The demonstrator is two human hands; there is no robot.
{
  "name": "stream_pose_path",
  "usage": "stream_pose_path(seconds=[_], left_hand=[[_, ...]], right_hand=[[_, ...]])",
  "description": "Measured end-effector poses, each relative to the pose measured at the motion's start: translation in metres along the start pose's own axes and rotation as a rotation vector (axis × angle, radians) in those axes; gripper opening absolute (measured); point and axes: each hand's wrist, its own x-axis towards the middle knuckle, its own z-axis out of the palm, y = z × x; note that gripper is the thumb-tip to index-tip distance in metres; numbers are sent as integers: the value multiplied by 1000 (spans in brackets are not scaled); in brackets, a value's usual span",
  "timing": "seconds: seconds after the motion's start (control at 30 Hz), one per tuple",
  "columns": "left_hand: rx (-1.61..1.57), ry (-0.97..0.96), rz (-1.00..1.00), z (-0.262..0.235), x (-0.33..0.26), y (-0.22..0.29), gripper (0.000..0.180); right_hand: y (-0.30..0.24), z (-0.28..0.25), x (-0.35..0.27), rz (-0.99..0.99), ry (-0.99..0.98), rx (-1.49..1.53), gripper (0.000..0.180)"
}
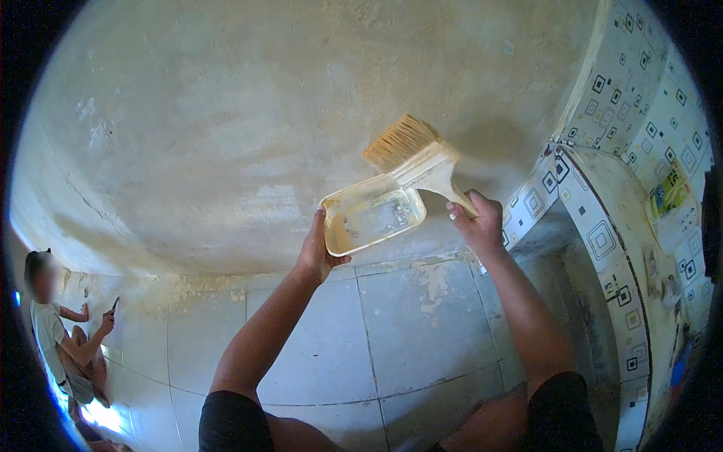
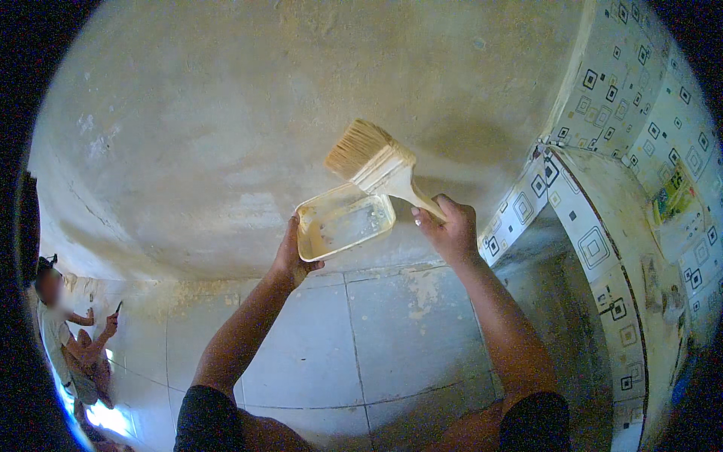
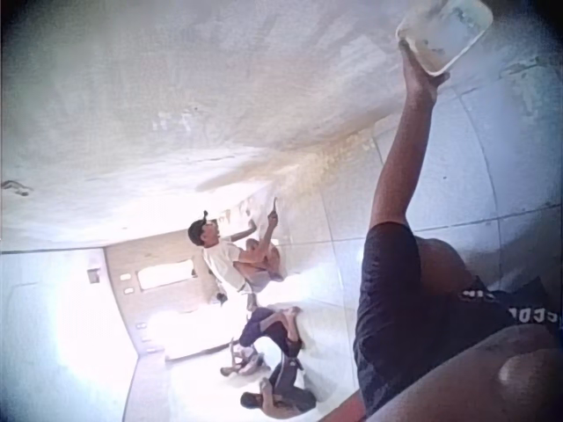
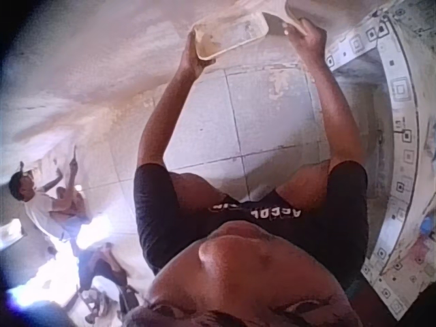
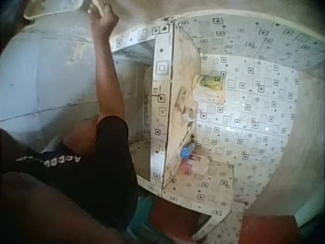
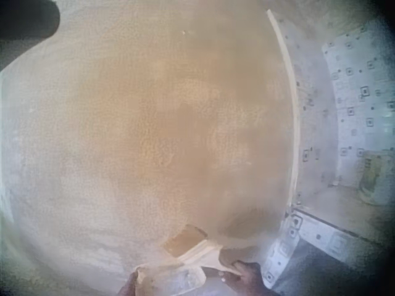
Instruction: Painting a wall or ceiling using a brush and a small tray of paint.
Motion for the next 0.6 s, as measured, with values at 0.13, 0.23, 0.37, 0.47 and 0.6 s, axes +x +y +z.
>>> stream_pose_path(seconds=[0.13,0.23,0.37,0.47,0.6], left_hand=[[23,-6,-1,0,0,2,60],[39,18,7,7,-6,4,61],[43,11,23,5,-6,2,62],[41,40,-9,10,-6,2,61],[52,-2,-4,4,-2,-1,60]], right_hand=[[6,-1,1,170,-111,-65,23],[1,2,3,232,-66,-28,27],[-9,-2,9,268,-69,-47,28],[-16,-5,12,253,-59,-67,31],[-30,-21,23,274,-122,-345,37]])
